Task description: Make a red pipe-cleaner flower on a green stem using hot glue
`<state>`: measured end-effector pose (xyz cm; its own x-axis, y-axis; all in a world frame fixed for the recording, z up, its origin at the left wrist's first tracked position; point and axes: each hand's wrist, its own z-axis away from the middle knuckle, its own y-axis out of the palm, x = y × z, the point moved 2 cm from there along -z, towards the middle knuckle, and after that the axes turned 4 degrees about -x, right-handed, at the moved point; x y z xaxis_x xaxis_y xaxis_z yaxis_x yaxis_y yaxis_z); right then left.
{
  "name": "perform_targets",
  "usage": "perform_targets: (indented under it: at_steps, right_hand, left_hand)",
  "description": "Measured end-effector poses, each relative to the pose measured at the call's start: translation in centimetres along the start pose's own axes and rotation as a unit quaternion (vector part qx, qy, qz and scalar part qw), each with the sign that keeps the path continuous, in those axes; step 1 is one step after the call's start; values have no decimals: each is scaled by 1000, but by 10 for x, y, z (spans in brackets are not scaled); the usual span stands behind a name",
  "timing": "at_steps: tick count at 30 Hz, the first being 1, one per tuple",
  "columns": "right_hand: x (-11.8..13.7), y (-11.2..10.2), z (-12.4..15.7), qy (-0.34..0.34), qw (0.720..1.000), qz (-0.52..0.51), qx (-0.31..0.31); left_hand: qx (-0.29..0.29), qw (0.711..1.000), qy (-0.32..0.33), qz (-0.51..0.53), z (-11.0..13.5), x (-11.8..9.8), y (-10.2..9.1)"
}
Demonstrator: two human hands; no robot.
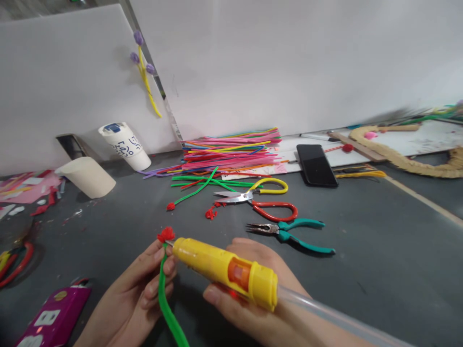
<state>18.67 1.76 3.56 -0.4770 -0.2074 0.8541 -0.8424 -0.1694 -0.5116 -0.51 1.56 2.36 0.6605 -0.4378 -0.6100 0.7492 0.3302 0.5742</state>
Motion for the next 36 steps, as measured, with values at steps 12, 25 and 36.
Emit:
perform_targets:
  at_steps: [12, 25, 36]
  right_hand:
    - [-1, 1, -4, -24, 998, -64, 1]
    - [-26, 13, -9, 27, 986, -158, 34]
    - [-41, 31, -35, 129, 966, 124, 184]
  left_hand:
    - [0, 1000, 0, 8, -1, 1, -3]
    - [-29, 996, 71, -37, 2, -2, -2]
    - [75, 996, 15, -48, 13, -12, -5]
